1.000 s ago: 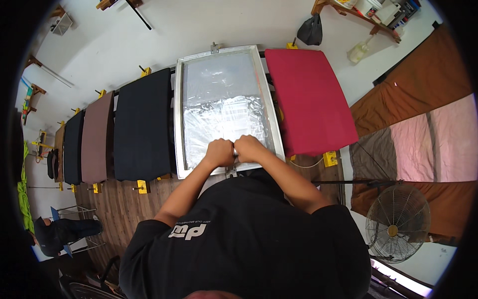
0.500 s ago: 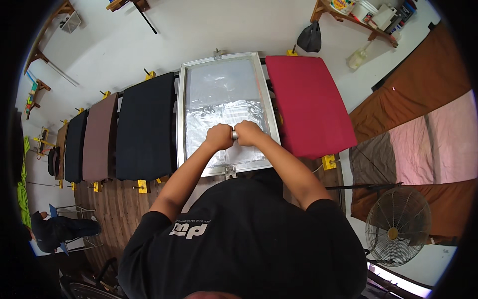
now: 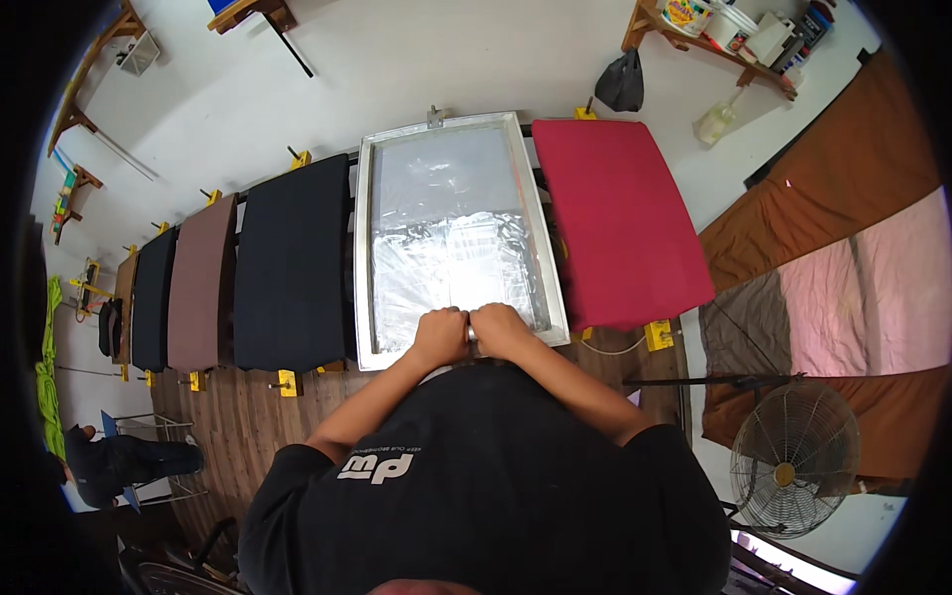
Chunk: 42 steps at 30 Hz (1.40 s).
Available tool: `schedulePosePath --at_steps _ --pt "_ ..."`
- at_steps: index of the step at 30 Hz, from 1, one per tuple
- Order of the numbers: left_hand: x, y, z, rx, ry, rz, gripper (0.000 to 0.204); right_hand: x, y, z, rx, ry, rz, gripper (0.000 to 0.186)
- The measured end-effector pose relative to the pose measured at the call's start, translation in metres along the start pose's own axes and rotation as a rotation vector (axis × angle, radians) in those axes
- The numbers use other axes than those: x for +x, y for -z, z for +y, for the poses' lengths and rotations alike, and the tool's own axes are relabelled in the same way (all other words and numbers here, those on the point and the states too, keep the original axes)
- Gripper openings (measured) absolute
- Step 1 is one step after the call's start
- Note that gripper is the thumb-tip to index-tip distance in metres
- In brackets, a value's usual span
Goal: Using a squeegee to spread ink or emulsion across a screen printing frame at a workstation.
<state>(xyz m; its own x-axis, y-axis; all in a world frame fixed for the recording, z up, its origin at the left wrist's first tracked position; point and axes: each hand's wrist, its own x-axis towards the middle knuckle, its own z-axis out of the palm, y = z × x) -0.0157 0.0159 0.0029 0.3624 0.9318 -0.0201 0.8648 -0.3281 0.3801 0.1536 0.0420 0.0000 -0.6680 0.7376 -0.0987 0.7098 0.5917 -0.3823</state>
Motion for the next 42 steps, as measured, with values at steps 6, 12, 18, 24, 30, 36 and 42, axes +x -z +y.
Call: schedulePosePath --at_steps 6,12,18,24,30,36,42 --pt "0.003 0.017 0.005 -0.011 0.09 -0.23 0.02 0.002 0.026 -0.006 0.008 -0.046 -0.232 0.022" --pt "0.065 0.046 -0.019 0.019 0.191 -0.169 0.018 0.066 0.048 0.034 -0.043 -0.009 -0.12 0.016" --pt "0.093 0.032 -0.035 0.118 0.165 -0.196 0.02 0.093 0.046 0.046 -0.077 -0.024 -0.121 0.021" --pt "0.076 0.034 -0.027 0.083 0.165 -0.285 0.021 0.076 0.043 0.034 -0.058 -0.008 -0.207 0.018" --pt "0.035 0.022 -0.005 0.064 0.105 -0.336 0.021 0.031 0.027 0.013 -0.056 0.02 -0.237 0.019" --pt "0.015 0.017 0.004 -0.004 0.139 -0.344 0.021 0.011 0.016 0.009 -0.019 0.013 -0.249 0.02" --pt "0.058 0.045 -0.01 0.028 0.223 -0.304 0.023 0.053 0.042 0.026 0.03 -0.018 -0.112 0.02"
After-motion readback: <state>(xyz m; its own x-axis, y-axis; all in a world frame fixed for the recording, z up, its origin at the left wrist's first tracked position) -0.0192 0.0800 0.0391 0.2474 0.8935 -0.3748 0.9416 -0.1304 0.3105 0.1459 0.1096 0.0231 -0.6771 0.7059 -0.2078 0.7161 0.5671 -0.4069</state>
